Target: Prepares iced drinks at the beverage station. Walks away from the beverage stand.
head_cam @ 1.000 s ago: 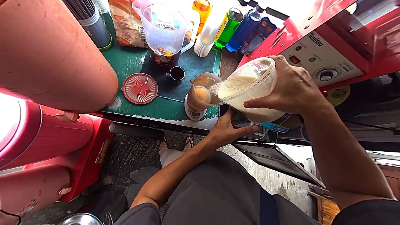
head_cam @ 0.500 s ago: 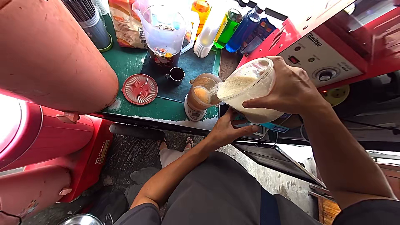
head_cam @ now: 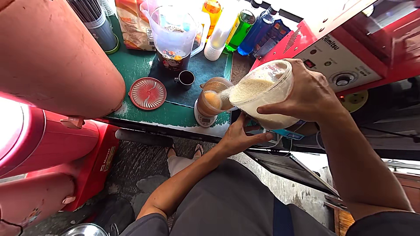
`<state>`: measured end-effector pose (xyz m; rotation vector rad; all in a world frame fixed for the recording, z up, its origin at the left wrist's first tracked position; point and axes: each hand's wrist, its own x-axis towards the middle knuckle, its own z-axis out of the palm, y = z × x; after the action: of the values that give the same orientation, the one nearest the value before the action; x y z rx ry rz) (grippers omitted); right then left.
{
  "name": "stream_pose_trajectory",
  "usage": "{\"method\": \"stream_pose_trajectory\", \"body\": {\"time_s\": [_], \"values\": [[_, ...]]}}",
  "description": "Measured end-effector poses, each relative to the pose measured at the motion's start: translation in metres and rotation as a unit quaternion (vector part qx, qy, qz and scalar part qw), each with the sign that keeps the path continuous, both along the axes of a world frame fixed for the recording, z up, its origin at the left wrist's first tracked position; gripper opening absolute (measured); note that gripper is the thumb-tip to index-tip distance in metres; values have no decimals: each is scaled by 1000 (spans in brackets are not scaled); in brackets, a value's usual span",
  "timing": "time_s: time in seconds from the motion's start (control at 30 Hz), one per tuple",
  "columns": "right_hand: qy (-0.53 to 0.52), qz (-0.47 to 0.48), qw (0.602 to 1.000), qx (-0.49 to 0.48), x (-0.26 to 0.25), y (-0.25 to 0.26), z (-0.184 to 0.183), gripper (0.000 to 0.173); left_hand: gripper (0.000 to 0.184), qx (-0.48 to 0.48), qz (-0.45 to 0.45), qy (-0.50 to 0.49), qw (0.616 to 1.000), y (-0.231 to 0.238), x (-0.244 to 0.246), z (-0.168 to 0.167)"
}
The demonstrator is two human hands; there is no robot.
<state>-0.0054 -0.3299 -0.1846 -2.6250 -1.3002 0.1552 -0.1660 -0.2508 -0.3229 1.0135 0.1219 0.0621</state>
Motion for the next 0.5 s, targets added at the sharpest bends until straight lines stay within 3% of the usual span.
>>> {"method": "stream_pose_trajectory", "body": {"time_s": [0.5], "values": [[1,5,1000,-5,0,3,-2,116,88,-15,10,0,1000,-1,0,-1]]}}
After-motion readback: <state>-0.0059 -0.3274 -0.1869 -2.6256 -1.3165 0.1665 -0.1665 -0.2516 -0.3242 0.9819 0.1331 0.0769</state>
